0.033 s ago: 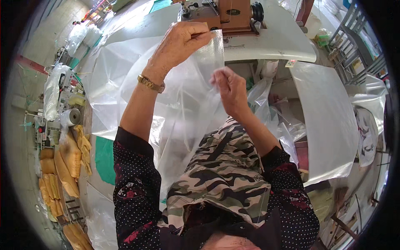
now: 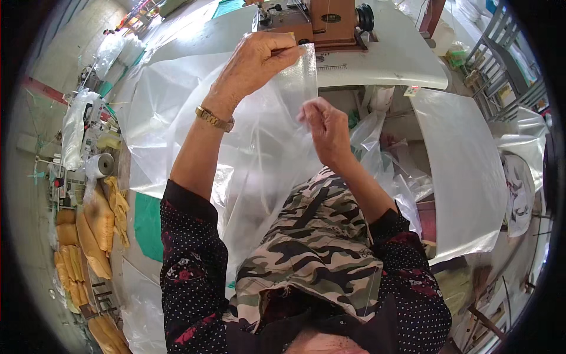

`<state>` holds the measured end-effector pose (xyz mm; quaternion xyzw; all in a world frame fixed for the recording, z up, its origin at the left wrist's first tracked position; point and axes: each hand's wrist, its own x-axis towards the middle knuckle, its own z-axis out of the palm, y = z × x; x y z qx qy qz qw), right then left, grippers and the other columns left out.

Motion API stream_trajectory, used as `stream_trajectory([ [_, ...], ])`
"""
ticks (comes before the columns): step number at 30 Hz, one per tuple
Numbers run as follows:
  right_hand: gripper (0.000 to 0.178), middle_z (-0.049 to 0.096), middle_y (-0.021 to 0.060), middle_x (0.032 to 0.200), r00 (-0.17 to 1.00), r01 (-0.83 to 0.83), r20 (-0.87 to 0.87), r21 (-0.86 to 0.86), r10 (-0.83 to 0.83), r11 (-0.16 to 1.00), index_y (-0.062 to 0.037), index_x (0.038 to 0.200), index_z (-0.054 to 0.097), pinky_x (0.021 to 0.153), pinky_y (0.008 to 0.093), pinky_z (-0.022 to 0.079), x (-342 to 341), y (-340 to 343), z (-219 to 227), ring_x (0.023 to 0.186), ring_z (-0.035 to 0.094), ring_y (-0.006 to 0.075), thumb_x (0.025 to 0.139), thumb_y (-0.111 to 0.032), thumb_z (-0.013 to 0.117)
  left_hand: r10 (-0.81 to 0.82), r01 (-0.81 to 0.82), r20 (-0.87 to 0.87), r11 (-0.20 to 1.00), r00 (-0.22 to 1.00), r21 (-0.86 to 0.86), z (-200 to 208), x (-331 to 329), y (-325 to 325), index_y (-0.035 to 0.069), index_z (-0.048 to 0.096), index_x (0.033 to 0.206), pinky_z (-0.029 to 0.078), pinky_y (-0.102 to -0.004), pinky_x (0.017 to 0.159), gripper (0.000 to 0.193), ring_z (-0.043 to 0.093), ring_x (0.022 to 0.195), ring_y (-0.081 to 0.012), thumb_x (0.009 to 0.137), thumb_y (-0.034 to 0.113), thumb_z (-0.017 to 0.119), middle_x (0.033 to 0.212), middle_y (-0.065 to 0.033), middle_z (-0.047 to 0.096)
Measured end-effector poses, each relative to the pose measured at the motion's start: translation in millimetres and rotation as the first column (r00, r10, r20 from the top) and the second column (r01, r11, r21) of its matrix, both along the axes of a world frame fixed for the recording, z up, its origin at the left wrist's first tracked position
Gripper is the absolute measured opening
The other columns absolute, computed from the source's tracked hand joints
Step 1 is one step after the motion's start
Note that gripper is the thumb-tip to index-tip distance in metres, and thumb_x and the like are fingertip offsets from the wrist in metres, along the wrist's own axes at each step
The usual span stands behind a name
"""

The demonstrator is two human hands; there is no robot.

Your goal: The person stitches the edges of large plastic sheets using an industrial sewing machine.

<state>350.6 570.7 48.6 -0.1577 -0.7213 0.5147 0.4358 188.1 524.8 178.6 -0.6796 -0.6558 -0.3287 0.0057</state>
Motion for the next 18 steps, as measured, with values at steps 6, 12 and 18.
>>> stream_trajectory([
  [6, 0.019, 0.057, 0.0108, 0.065, 0.984, -0.103, -0.153, -0.063, 0.093, 0.993, 0.0004, 0.088, 0.059, 0.059, 0.0308, 0.046, -9, 10, 28, 0.06, 0.058, 0.0141, 0.098, -0.014, 0.053, 0.023, -0.023, 0.08, 1.0, 0.997, -0.002, 4, 0, -3, -0.001, 0.06, 0.079, 0.031, -0.0248, 0.052, 0.028, 0.035, 0.059, -0.0058, 0.093, 0.021, 0.067, 0.063, 0.0034, 0.042],
  [12, 0.019, 0.059, 0.0131, 0.066, 0.996, 0.062, -0.069, 0.17, -0.051, 0.984, 0.0016, 0.11, 0.06, 0.056, 0.034, 0.047, -11, 6, 39, 0.055, 0.058, 0.0245, 0.096, -0.011, 0.056, 0.04, -0.035, 0.134, 0.999, 0.99, -0.039, 4, -5, -2, -0.002, 0.049, 0.07, 0.032, -0.0305, 0.051, 0.038, 0.032, 0.057, -0.0116, 0.092, 0.023, 0.066, 0.059, -0.0014, 0.036],
  [18, 0.054, 0.058, 0.0144, 0.063, 0.969, 0.183, 0.046, 0.528, -0.243, 0.829, -0.0102, 0.148, 0.038, 0.055, 0.0384, 0.048, -19, 4, 31, 0.053, 0.059, 0.0314, 0.096, -0.007, 0.052, -0.033, 0.035, 0.273, 0.999, 0.961, -0.003, -18, -22, 5, -0.002, 0.05, 0.07, 0.033, -0.0298, 0.052, 0.037, 0.034, 0.057, -0.0097, 0.093, 0.023, 0.064, 0.059, -0.0002, 0.039],
])
